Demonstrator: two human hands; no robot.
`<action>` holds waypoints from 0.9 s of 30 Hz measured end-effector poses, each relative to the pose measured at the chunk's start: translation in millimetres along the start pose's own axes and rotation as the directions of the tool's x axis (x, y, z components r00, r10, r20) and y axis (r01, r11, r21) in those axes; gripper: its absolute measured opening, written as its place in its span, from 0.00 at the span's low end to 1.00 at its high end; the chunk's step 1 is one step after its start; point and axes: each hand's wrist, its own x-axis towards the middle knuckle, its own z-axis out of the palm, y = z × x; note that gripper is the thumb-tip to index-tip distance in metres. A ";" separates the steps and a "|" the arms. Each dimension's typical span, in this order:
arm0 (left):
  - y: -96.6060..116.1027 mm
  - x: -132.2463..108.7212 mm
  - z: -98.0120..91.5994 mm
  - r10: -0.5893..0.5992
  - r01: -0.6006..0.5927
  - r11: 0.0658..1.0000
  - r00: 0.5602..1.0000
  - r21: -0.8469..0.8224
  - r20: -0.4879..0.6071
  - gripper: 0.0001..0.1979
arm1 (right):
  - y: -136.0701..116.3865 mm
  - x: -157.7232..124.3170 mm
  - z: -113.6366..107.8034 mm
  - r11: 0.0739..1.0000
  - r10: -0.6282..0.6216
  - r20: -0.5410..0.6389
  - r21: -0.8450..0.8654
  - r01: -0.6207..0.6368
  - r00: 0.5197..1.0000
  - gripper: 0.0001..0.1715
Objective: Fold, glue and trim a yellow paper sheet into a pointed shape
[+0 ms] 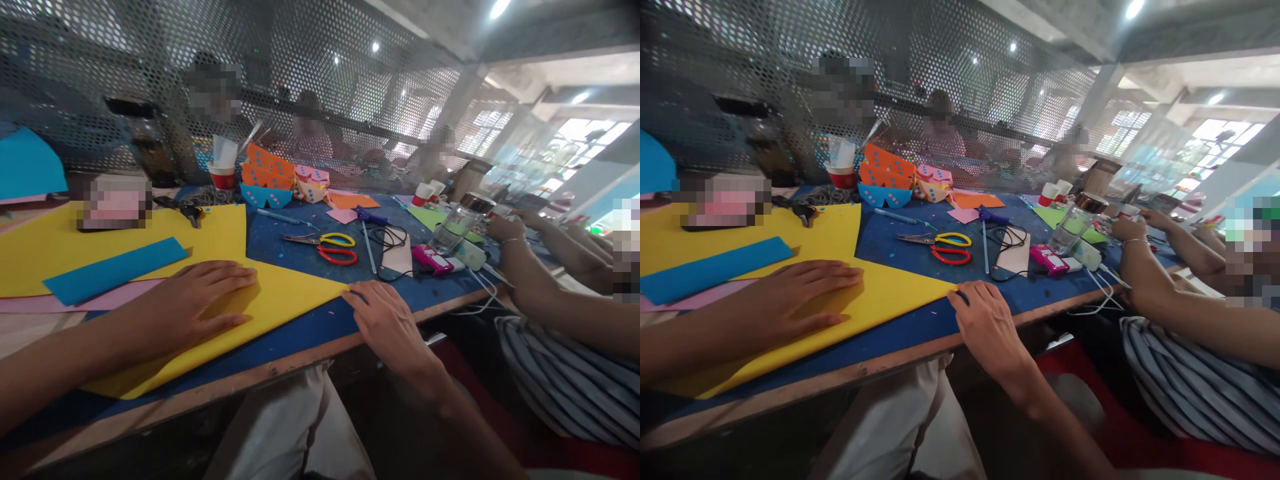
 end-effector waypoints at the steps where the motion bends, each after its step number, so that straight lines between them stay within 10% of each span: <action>1: -1.0 0.0 1.0 -0.002 0.002 1.000 1.000 0.001 -0.005 0.38 | -1.4 0.5 0.5 1.000 -0.005 0.005 -0.010 0.005 1.000 0.26; 27: -22.9 3.2 18.0 0.070 -0.068 0.997 0.995 0.042 -0.065 0.43 | -16.1 3.6 -6.3 0.990 0.035 0.141 0.131 -0.053 0.989 0.30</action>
